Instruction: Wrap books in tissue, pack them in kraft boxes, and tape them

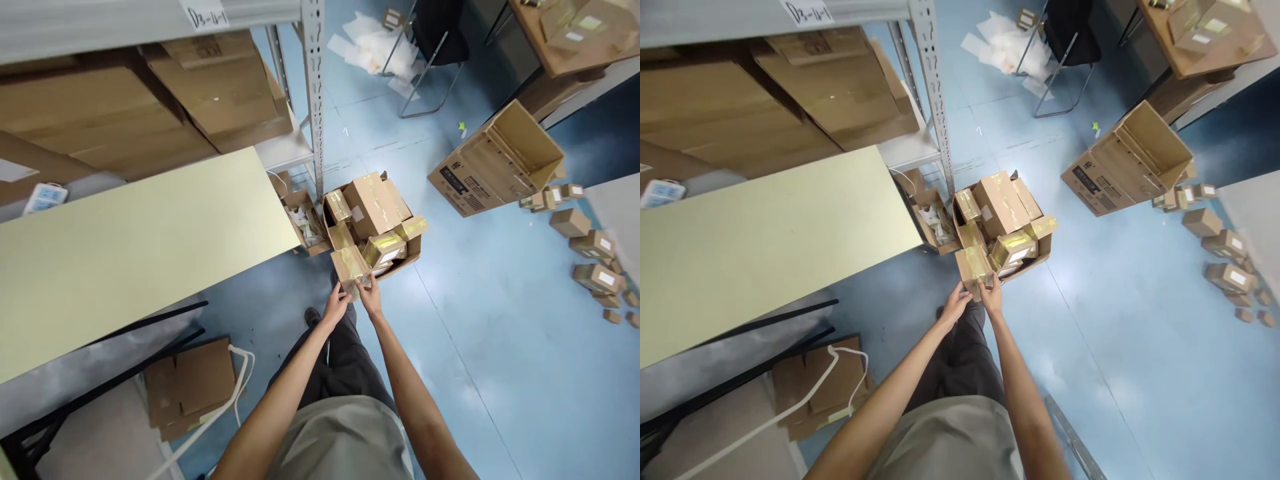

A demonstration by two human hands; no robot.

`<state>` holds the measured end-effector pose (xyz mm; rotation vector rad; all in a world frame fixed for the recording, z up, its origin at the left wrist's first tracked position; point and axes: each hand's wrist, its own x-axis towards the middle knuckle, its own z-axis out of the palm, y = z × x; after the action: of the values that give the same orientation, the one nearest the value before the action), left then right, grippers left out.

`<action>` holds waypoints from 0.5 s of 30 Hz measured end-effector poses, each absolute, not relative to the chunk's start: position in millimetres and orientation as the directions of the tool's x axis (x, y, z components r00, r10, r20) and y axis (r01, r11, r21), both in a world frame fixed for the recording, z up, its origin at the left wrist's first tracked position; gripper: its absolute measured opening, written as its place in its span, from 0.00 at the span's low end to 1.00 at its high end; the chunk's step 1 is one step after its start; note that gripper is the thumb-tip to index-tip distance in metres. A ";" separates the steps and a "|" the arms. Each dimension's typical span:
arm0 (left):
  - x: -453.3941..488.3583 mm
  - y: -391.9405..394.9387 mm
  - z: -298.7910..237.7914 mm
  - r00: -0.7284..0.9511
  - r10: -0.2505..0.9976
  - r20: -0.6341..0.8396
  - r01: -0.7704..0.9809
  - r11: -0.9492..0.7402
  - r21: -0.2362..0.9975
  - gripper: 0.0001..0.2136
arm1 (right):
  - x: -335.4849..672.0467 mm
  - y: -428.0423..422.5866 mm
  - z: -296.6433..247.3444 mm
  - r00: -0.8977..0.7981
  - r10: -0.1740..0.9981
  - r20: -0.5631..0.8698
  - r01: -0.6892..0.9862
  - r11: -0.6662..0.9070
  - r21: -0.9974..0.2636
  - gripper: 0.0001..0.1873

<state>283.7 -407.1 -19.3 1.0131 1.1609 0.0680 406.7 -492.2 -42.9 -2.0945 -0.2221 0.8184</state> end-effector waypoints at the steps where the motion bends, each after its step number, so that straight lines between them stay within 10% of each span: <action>1: 295.2 -403.8 -13.2 0.460 0.533 -0.710 0.427 0.569 0.703 0.37 | 418.2 -491.3 -36.9 0.773 0.439 -0.459 -0.115 -0.614 -0.781 0.49; 15: 464.3 -304.2 -44.3 0.345 0.571 -0.745 0.579 0.495 0.648 0.32 | 574.9 -404.1 -50.5 0.602 0.571 -0.559 -0.178 -0.586 -0.790 0.46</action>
<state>464.3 -304.2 -44.3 1.1428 1.3007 -0.0076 574.9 -404.1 -50.5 -1.9421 -0.3129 1.0647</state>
